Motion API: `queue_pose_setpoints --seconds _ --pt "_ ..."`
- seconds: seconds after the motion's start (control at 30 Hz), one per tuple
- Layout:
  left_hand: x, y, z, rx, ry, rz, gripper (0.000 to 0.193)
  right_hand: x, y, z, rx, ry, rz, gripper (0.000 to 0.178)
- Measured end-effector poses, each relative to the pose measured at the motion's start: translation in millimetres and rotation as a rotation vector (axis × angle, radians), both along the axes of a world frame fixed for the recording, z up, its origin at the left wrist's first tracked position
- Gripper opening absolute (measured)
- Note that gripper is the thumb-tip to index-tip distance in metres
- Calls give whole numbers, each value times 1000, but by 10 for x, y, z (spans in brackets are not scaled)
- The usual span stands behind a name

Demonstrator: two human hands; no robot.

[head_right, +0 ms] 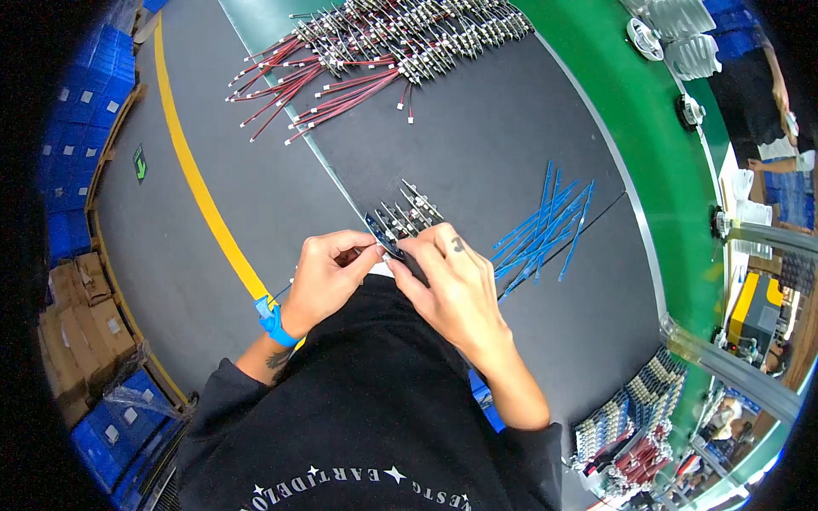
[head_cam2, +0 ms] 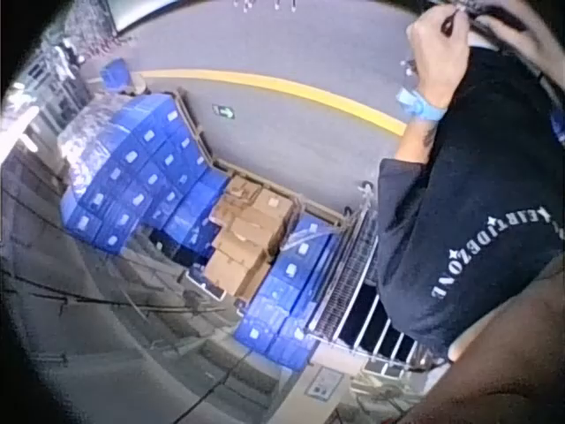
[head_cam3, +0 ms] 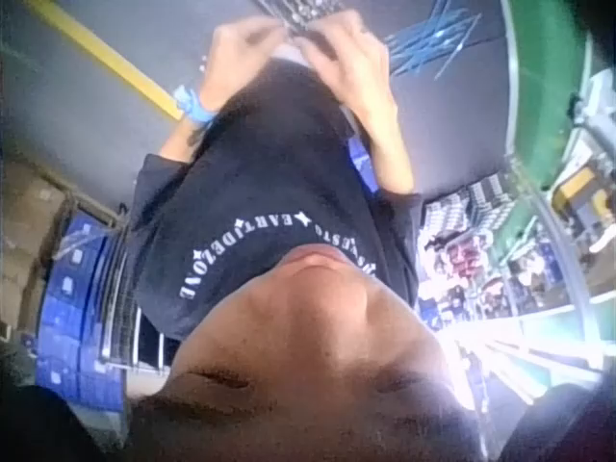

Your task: The person organizes and assembles small electronic components, including circuit boards, wires, and blue ties, by hand on an assembly line.

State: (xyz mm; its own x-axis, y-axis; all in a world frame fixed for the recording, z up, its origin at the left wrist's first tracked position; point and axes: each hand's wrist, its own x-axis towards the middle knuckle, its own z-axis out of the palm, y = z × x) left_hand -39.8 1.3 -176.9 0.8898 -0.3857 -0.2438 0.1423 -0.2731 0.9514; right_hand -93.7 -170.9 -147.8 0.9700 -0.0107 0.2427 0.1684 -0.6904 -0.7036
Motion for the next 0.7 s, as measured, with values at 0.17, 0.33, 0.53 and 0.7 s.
queue_pose_setpoints --seconds 0.17,0.33,0.53,0.7 --pt "-58 -15 -90 -100 -74 47 12 34 69 -57 -89 -86 19 19" --pt "-70 7 -26 -30 -4 9 12 60 151 -39 -159 -72 53 16" --pt "-63 44 25 73 -178 -42 11 141 102 -47 -86 -82 -21 15" --pt "49 52 35 112 -263 -59 10 258 -172 -113 70 148 -187 20"
